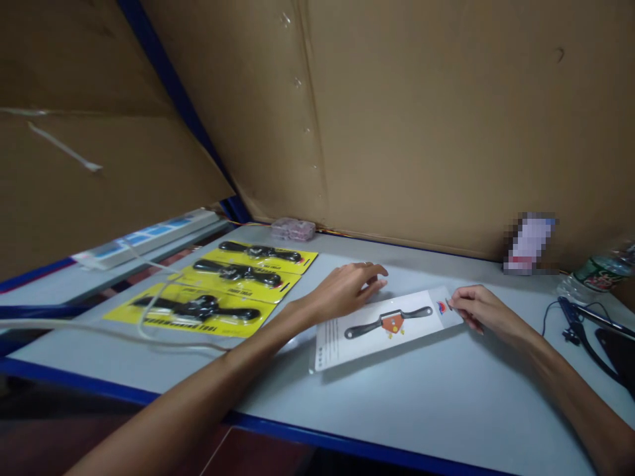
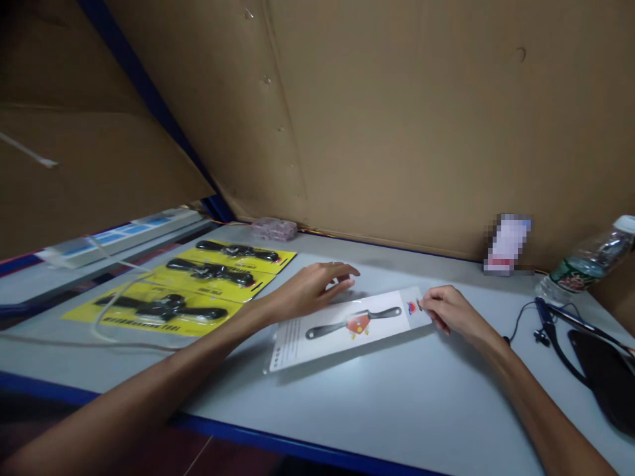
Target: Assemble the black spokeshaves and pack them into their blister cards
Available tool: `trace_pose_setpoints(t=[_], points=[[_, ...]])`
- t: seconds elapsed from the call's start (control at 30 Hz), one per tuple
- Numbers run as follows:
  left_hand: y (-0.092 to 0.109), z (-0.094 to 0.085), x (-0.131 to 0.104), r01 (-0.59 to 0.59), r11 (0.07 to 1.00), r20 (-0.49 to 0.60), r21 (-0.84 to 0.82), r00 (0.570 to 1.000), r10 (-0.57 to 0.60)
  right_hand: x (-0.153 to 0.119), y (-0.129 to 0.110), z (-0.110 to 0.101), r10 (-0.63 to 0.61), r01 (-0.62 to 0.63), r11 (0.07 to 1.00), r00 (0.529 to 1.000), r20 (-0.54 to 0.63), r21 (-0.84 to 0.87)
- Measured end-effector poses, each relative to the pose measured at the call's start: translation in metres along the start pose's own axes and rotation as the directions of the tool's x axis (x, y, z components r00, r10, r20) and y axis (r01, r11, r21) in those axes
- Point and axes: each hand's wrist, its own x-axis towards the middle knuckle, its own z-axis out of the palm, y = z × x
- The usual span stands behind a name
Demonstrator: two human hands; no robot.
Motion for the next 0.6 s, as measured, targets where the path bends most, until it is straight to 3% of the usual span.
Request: trace_pose_setpoints(t=[0.07,0.17,0.3,0.6], points=[[0.012,0.008,-0.004,-0.057,0.992,0.003,0.115,0.998,0.057,-0.002,-0.002,0.005,0.025,-0.024,0.999,0.999,-0.028,0.040],[0.026,0.023,-0.009,-0.146,0.960,0.095,0.239,0.987,0.127,-0.005,-0.006,0.010,0.040,-0.040,0.997,0.999,0.003,0.070],[0.029,0.039,-0.009,-0.146,0.933,0.124,0.328,0.986,0.111,-0.010,-0.011,0.015,0.067,-0.071,0.996,0.994,0.082,0.054],[0.019,0.037,-0.004,-0.133,0.930,0.091,0.343,0.990,0.108,-0.003,-0.008,0.012,0.030,-0.049,0.989,0.990,0.136,0.138]])
